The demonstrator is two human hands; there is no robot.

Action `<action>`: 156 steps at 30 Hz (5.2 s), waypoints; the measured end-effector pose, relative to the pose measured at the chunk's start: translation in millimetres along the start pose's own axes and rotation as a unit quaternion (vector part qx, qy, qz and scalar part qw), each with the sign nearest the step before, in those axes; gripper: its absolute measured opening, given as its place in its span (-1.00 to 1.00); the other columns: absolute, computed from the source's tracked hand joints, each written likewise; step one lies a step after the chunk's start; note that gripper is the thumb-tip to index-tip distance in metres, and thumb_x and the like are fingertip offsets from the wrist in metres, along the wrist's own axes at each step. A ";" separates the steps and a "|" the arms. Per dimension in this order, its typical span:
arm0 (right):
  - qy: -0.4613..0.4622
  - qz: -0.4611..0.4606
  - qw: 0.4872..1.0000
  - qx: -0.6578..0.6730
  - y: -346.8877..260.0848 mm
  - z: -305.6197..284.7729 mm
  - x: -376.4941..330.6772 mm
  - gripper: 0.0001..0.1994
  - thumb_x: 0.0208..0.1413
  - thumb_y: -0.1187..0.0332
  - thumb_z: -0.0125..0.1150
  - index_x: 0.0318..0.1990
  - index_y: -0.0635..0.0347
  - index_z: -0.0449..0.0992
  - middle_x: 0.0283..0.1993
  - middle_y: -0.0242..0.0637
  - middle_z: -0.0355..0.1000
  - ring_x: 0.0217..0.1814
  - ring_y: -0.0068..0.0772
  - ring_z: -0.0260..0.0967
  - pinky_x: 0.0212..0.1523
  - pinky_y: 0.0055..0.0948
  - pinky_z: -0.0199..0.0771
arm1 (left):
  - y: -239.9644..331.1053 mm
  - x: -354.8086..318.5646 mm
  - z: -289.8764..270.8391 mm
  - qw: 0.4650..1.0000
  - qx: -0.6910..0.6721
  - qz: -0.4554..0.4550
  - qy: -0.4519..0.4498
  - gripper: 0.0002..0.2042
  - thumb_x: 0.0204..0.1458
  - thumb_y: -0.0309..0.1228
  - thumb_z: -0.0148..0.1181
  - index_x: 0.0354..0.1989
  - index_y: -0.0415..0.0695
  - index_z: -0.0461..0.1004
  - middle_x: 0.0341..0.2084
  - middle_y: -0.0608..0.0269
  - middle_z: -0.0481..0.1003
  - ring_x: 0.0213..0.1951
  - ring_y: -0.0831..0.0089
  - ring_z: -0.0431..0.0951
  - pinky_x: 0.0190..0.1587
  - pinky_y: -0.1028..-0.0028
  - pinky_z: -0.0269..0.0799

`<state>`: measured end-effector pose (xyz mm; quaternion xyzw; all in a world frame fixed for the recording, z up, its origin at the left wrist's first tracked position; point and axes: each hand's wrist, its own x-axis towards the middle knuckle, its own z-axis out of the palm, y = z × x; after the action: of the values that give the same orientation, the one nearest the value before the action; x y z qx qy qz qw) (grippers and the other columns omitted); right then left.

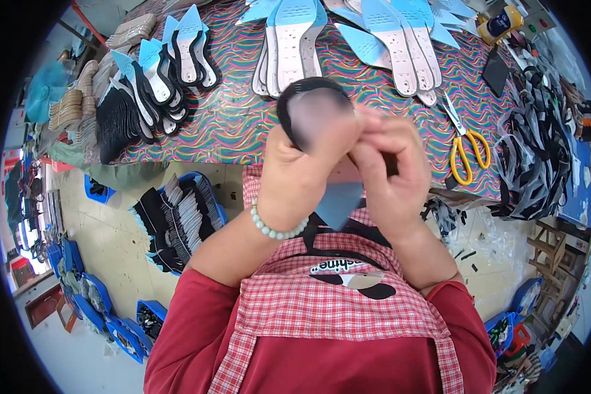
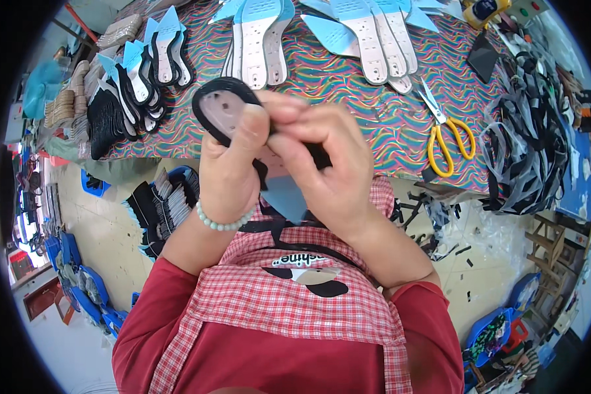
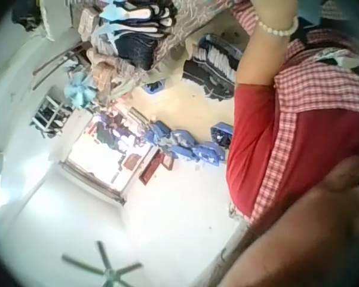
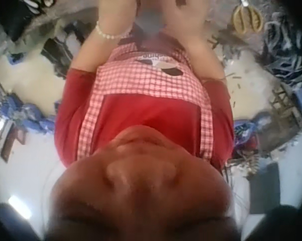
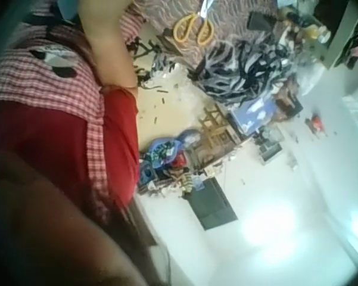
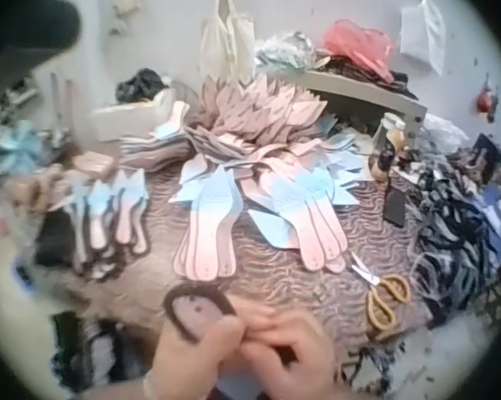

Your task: The person assembles shoe components by wrapping a black strap around a light blue insole and a pink sole piece. They use yellow-handled scissors to trim the excess strap material flush with the insole edge. The finished units are placed on a pile on the table.

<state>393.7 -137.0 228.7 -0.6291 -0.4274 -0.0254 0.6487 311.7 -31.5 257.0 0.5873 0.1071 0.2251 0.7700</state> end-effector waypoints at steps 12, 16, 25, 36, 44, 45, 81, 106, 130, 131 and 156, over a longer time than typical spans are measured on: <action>-0.030 0.000 0.998 -0.063 -11.3 -24.6 -9.6 -0.82 -0.12 0.43 0.39 -0.33 0.22 0.55 -0.36 -0.26 0.42 -0.35 -0.36 0.37 -0.37 -0.47 0.35 | -6.6 1.3 -6.4 0.994 -0.092 0.017 0.057 -0.55 0.14 -0.01 0.07 -0.32 -0.25 0.48 -0.41 0.19 0.51 -0.29 0.47 0.53 -0.25 0.46 0.44; -0.040 0.000 0.997 -0.064 -12.6 -16.0 -17.5 -0.85 -0.10 0.46 0.37 -0.34 0.23 0.55 -0.34 -0.25 0.42 -0.33 -0.34 0.39 -0.38 -0.47 0.39 | -7.8 -0.5 -3.4 0.987 -0.132 0.030 0.080 -0.54 0.15 0.00 0.03 -0.30 -0.26 0.46 -0.47 0.21 0.49 -0.33 0.45 0.52 -0.17 0.39 0.44; -0.142 -0.004 0.990 -0.003 -24.2 -27.4 12.7 -0.82 0.04 0.36 0.25 -0.24 0.27 0.52 -0.34 -0.29 0.42 -0.32 -0.39 0.40 -0.34 -0.43 0.38 | 8.1 4.1 2.4 0.990 -0.054 0.092 -0.090 -0.54 0.20 0.03 -0.12 -0.16 -0.17 0.45 -0.04 -0.08 0.43 0.04 0.24 0.43 0.19 0.14 0.23; -0.141 0.145 0.977 -0.061 -8.7 -1.0 -17.5 -0.86 0.16 0.40 0.07 -0.26 0.32 0.46 -0.36 -0.12 0.40 -0.37 -0.17 0.40 -0.37 -0.33 0.37 | -11.4 -8.5 -16.0 0.996 0.037 0.066 0.050 -0.80 0.18 -0.43 0.04 -0.16 -0.32 0.45 -0.33 0.15 0.53 -0.24 0.42 0.54 -0.19 0.46 0.44; -0.141 0.100 0.981 -0.082 11.8 7.4 -31.3 -0.69 0.13 0.32 0.16 -0.03 0.28 0.38 -0.01 -0.03 0.39 -0.24 -0.07 0.47 -0.20 -0.30 0.47 | -5.0 -2.5 -36.2 0.991 0.072 -0.110 0.037 -0.87 0.06 -0.57 0.13 -0.22 -0.30 0.51 -0.37 0.24 0.55 -0.31 0.54 0.53 -0.19 0.52 0.45; -0.196 0.143 0.969 -0.046 15.3 0.8 -41.4 -0.69 0.12 0.31 0.17 -0.02 0.24 0.41 0.00 -0.07 0.41 -0.19 -0.08 0.47 -0.17 -0.29 0.47 | -1.9 0.3 -45.4 0.984 0.084 -0.147 0.056 -0.87 0.05 -0.57 0.14 -0.24 -0.31 0.51 -0.39 0.23 0.55 -0.33 0.53 0.53 -0.20 0.51 0.45; -0.204 0.158 0.933 -0.249 26.3 -59.3 -56.9 -0.27 -0.28 0.26 0.52 0.14 0.18 0.36 -0.22 -0.13 0.46 -0.22 -0.15 0.45 -0.21 -0.31 0.46 | -16.6 21.2 -69.3 0.963 -0.122 -0.241 0.019 -0.72 0.18 -0.21 0.04 -0.21 -0.20 0.49 -0.48 0.28 0.54 -0.46 0.56 0.58 -0.42 0.59 0.50; -0.174 0.136 0.961 -0.164 35.6 -24.2 -45.8 -0.79 0.17 0.27 0.10 -0.40 0.21 0.45 -0.57 -0.09 0.34 -0.53 -0.04 0.36 -0.51 -0.22 0.30 | -25.9 21.0 -22.7 0.981 -0.193 -0.013 -0.023 -0.05 -0.06 0.39 -0.26 0.33 -0.18 0.00 0.31 -0.05 0.02 0.23 -0.01 0.24 0.24 0.20 0.16; -0.167 0.012 0.921 -0.351 108.3 5.4 -4.2 -0.67 -0.09 0.24 0.34 -0.17 0.19 0.54 0.07 -0.15 0.35 0.19 -0.05 0.19 0.18 -0.05 0.12 | 18.2 70.3 -270.7 0.459 0.875 0.105 -0.113 -0.35 -0.09 -0.02 0.25 0.18 -0.07 0.32 0.25 0.06 0.17 0.31 0.11 0.08 0.28 0.04 -0.06; -0.166 0.033 0.937 -0.307 113.7 7.0 -5.8 -0.73 -0.12 0.27 0.35 -0.25 0.17 0.53 0.01 -0.19 0.38 0.20 -0.06 0.17 0.19 -0.03 0.08 | 10.0 65.9 -266.3 0.478 0.869 0.102 -0.074 -0.36 -0.05 -0.03 0.23 0.20 -0.07 0.29 0.31 0.07 0.09 0.35 0.08 0.00 0.30 -0.02 -0.13; -0.186 0.316 0.702 0.611 73.3 -4.7 -0.2 -0.38 0.19 0.01 0.02 0.25 0.26 0.16 0.00 -0.09 0.39 0.15 -0.19 0.31 0.33 -0.14 0.09 | -61.3 3.5 -31.4 0.831 -0.427 -0.306 -0.182 -0.75 0.28 -0.29 -0.18 -0.13 -0.18 0.39 -0.72 0.38 0.28 -0.70 0.51 0.35 -0.59 0.44 0.41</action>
<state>437.9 -125.9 171.1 -0.1850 -0.2372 0.5656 0.7678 314.9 -15.8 189.9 0.1675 0.0326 -0.1095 0.9792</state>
